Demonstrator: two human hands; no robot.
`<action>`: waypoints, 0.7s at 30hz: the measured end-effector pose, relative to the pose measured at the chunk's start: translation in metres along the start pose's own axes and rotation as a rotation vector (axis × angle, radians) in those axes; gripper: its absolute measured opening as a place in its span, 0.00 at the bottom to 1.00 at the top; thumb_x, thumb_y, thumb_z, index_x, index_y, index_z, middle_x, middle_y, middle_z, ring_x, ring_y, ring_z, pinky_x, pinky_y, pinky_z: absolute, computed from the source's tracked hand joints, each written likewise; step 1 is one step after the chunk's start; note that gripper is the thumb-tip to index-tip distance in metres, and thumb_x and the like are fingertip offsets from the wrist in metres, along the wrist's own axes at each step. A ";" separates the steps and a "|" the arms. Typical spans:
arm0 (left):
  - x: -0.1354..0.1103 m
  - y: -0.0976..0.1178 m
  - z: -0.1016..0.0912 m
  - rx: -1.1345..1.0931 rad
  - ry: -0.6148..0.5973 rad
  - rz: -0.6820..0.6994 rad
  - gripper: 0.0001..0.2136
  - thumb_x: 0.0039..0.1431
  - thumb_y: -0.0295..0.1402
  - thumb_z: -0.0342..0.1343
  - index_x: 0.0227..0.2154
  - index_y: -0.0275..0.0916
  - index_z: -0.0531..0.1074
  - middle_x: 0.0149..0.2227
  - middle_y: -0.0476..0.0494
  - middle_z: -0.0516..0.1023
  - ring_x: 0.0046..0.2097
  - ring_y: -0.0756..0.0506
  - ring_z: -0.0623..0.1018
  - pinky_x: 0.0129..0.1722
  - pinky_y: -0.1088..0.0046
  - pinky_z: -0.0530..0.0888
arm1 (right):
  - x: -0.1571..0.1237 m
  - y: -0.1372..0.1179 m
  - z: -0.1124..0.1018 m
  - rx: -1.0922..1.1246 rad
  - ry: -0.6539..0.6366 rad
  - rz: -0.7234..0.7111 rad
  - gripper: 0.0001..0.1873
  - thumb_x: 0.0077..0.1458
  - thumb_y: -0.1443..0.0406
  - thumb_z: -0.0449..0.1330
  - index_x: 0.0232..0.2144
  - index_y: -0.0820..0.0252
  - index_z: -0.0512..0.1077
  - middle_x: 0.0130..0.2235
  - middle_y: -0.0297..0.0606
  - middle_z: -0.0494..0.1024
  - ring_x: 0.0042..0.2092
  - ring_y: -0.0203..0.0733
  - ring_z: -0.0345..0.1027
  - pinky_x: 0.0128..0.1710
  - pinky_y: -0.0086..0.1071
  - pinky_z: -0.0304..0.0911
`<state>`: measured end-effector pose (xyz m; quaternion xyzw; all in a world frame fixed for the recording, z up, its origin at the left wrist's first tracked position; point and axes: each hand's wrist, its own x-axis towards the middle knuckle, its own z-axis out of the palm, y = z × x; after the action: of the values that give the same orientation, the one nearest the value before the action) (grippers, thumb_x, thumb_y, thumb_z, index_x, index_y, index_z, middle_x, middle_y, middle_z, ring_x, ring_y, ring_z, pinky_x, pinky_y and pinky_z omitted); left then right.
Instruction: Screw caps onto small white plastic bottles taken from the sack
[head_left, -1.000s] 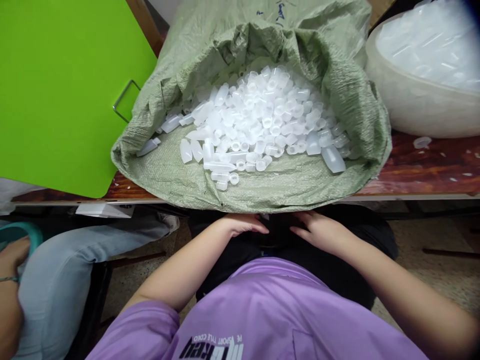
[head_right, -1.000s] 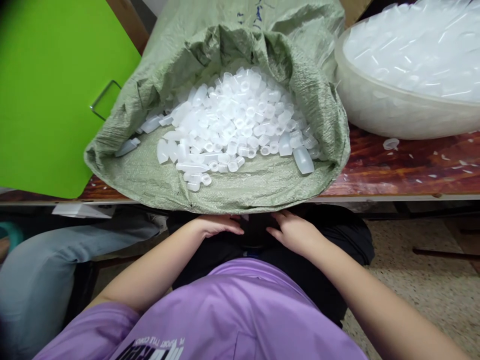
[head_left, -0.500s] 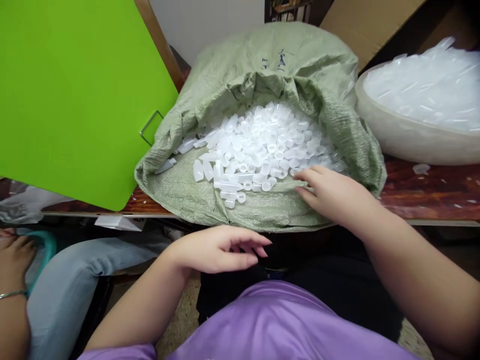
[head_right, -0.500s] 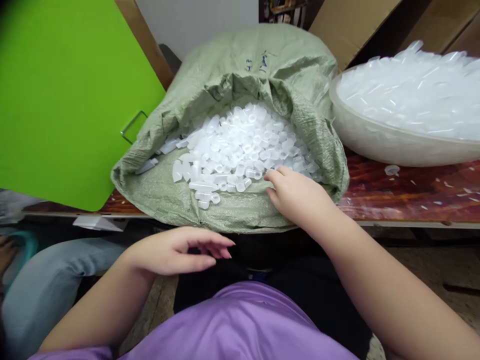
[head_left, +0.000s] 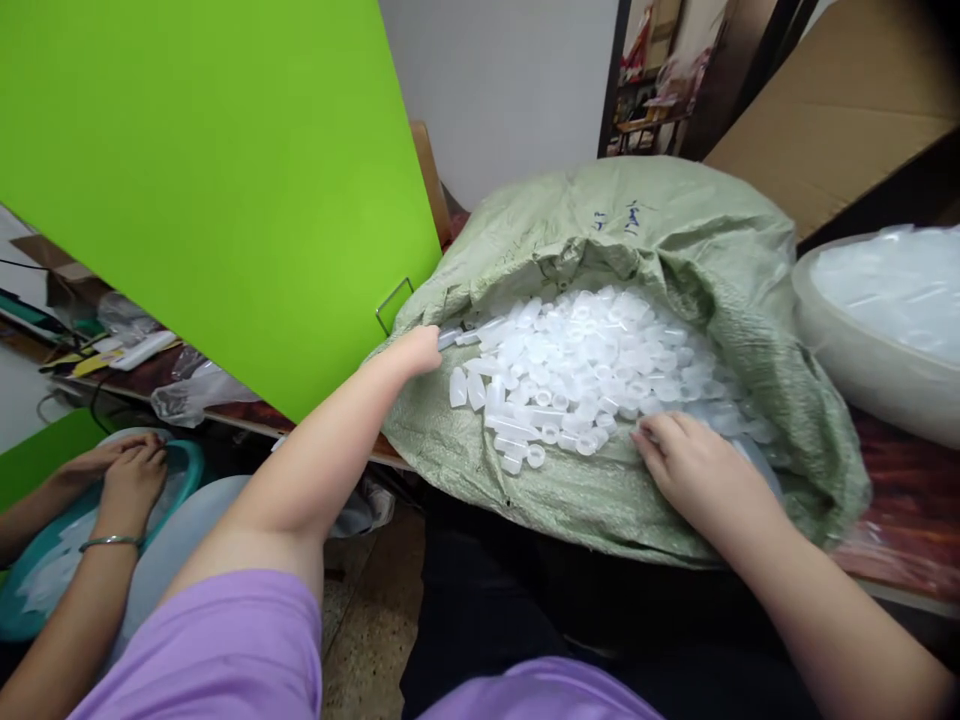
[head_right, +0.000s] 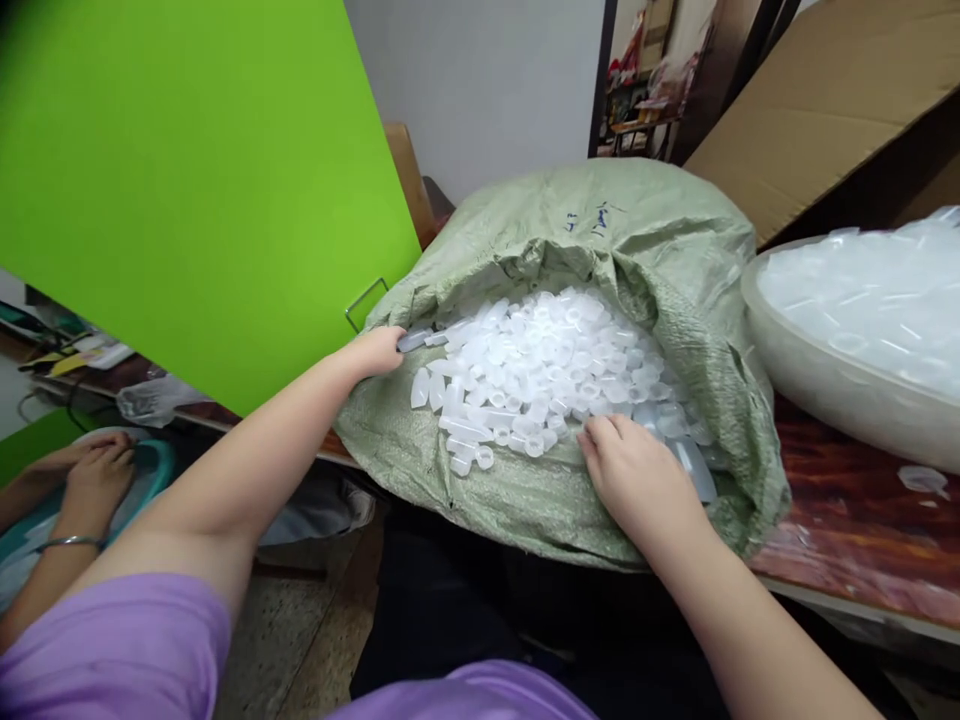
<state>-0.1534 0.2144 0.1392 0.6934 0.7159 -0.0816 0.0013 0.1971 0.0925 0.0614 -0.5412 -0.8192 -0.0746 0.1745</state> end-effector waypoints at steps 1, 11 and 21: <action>0.008 0.001 0.001 0.000 -0.009 0.008 0.20 0.53 0.33 0.53 0.49 0.34 0.67 0.49 0.34 0.73 0.47 0.40 0.74 0.45 0.70 0.69 | -0.006 0.000 0.001 0.051 0.045 0.018 0.11 0.61 0.62 0.46 0.35 0.60 0.65 0.35 0.44 0.73 0.35 0.48 0.69 0.31 0.37 0.61; 0.075 -0.002 0.006 0.113 0.168 -0.163 0.39 0.57 0.54 0.39 0.63 0.31 0.41 0.66 0.31 0.40 0.65 0.34 0.47 0.60 0.57 0.52 | -0.037 -0.005 0.016 0.486 0.155 0.199 0.14 0.59 0.54 0.48 0.40 0.56 0.63 0.35 0.39 0.73 0.35 0.41 0.71 0.35 0.33 0.67; 0.068 -0.046 -0.005 0.339 0.177 -0.123 0.26 0.57 0.24 0.37 0.60 0.28 0.55 0.66 0.39 0.41 0.66 0.45 0.35 0.62 0.63 0.39 | -0.041 0.004 0.015 0.617 0.071 0.238 0.14 0.57 0.52 0.51 0.38 0.54 0.65 0.33 0.34 0.74 0.32 0.37 0.71 0.30 0.25 0.67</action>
<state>-0.2007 0.2813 0.1420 0.6433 0.7301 -0.1396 -0.1832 0.2123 0.0634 0.0323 -0.5517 -0.7277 0.1792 0.3660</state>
